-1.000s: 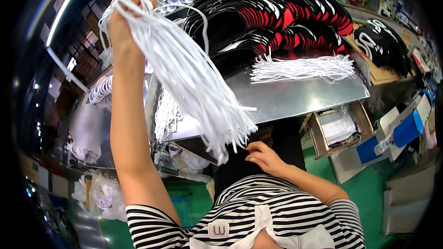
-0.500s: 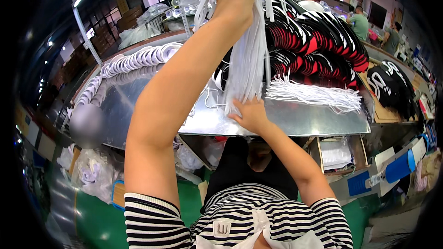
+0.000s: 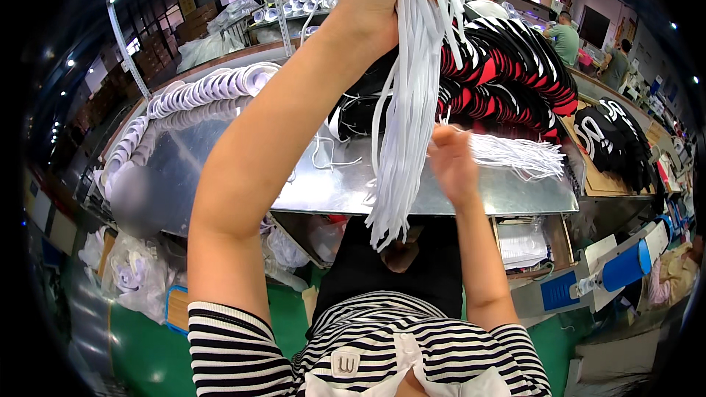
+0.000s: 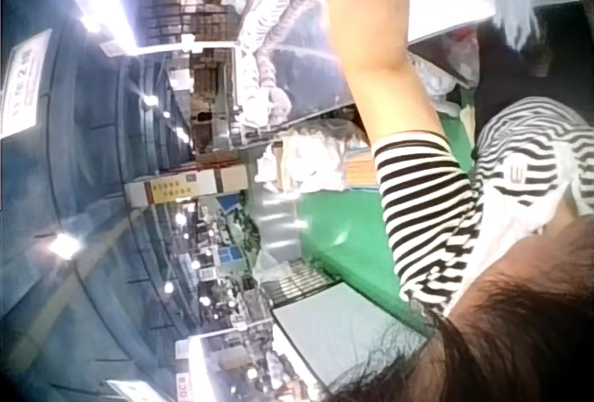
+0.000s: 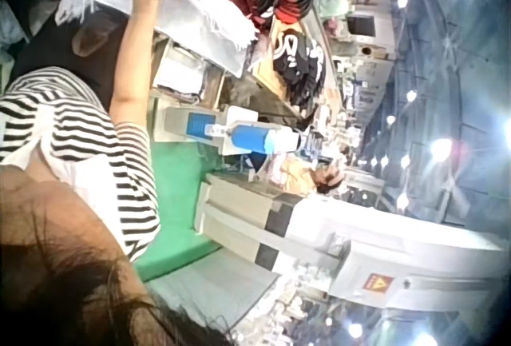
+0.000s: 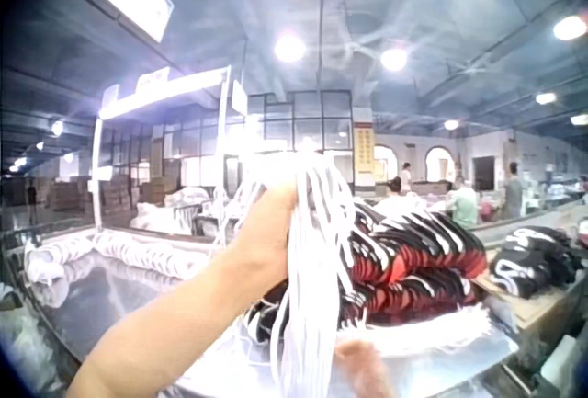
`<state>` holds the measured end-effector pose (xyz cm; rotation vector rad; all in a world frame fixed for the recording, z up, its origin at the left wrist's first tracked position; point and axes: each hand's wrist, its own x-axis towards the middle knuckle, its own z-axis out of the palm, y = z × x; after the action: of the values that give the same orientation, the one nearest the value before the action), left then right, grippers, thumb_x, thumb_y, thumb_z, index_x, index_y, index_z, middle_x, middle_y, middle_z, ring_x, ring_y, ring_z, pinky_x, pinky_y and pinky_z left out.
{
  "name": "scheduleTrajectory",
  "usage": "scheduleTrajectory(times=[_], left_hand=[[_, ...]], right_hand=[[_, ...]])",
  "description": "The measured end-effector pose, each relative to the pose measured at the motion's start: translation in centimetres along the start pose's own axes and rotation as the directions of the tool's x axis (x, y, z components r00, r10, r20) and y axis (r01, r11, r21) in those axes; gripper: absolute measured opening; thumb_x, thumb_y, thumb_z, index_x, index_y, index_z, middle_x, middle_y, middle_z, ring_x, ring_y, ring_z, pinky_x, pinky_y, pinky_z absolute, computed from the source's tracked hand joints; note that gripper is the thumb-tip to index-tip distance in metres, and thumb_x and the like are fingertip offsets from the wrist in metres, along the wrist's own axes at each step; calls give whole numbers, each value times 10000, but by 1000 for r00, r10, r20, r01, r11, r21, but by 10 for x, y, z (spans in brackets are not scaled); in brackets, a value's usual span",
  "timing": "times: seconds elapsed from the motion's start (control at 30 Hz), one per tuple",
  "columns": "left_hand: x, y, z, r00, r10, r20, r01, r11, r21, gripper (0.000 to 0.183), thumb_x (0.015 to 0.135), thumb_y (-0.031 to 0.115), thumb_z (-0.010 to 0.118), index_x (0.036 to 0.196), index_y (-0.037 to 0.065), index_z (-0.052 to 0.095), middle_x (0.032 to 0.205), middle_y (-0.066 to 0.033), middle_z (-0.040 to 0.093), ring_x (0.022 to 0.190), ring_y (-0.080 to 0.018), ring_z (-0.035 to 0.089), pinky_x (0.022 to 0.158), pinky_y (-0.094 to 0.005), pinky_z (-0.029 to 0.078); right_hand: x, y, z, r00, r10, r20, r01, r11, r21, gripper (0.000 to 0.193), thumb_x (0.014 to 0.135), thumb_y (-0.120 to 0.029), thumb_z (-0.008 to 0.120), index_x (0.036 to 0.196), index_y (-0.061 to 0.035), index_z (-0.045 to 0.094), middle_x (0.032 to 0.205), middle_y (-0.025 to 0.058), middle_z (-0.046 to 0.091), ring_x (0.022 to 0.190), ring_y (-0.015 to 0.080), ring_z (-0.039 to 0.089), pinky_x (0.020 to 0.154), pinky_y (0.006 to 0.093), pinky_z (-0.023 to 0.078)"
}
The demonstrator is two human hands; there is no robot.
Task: The person picks up a bundle of white elastic laces and separates them into smaller groups, pulling and wrapping individual laces around the bundles.
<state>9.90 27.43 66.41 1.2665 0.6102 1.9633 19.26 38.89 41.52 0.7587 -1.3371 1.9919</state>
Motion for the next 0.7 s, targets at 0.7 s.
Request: scheduleTrajectory(times=[0.7], left_hand=[[-16,39,-86,874,238,-425,-118,950,290,281,923,296,445,785,103,595,646,-41,590,542,-175,575,475,-302,483]], right_hand=[[-135,24,60,817,499,-287,-574,752,-326,94,957,6,431,1048,-16,433,913,135,631,869,227,683,784,289,525]])
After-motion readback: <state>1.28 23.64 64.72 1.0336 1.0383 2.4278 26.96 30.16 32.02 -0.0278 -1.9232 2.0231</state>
